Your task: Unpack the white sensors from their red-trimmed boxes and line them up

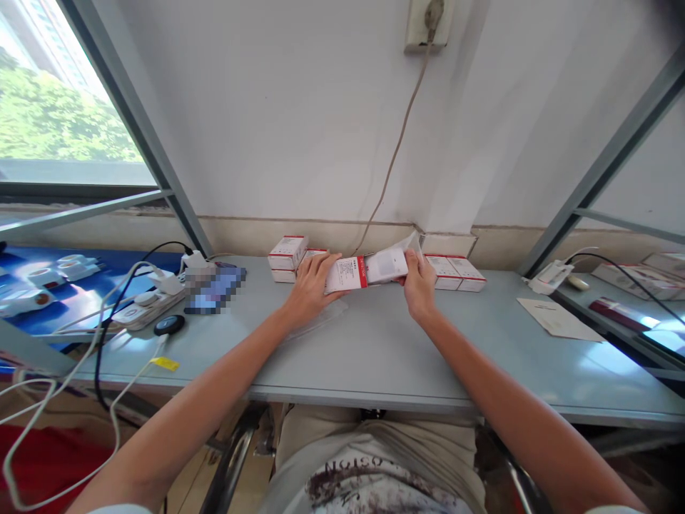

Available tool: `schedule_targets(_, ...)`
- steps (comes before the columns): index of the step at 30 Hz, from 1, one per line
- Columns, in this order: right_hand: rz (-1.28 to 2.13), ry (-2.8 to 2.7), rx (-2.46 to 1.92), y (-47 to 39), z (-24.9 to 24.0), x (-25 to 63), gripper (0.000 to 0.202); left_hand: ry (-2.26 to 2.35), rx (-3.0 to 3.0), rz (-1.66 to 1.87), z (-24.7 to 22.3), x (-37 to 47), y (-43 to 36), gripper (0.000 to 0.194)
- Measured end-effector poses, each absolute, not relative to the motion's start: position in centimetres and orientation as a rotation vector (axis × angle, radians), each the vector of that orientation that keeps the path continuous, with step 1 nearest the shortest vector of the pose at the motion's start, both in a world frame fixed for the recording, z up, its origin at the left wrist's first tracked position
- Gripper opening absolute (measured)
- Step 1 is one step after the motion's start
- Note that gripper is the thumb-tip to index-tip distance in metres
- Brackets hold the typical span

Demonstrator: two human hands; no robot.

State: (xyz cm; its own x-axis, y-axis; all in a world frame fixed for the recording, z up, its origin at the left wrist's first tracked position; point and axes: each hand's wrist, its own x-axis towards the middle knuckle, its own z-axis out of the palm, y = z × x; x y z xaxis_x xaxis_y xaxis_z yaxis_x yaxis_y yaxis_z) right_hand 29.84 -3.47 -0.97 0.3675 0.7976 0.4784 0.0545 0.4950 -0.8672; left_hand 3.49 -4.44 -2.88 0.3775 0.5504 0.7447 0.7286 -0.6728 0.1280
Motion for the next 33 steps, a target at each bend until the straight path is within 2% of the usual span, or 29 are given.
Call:
schedule_targets(6,0.441,-1.328,-0.982,-4.1,-0.9,29.8,0.057,-1.083,-2.375,-1.198,-3.0,3.7,-4.4,0.079)
schedule_targets(16,0.553,-1.370,-0.945,-3.7,-1.3,29.7,0.032,-1.087,-2.340,-1.181,-2.8,4.0,-4.8,0.075)
schedule_targets(21,0.460,-1.414,-0.963,-4.5,-1.3,29.4,0.026,-1.057,-2.318,-1.191,-2.9,4.2,-4.8,0.075)
schedule_targets(28,0.384,-1.554,-0.973,-5.5,-0.9,29.4,0.033,-1.059,-2.314,-1.227,-2.9,4.1,-4.8,0.073)
schedule_targets(33,0.274,-1.676,-0.921,-6.0,-0.5,29.4,0.030,-1.066,-2.325,-1.235,-3.1,4.1,-4.7,0.075)
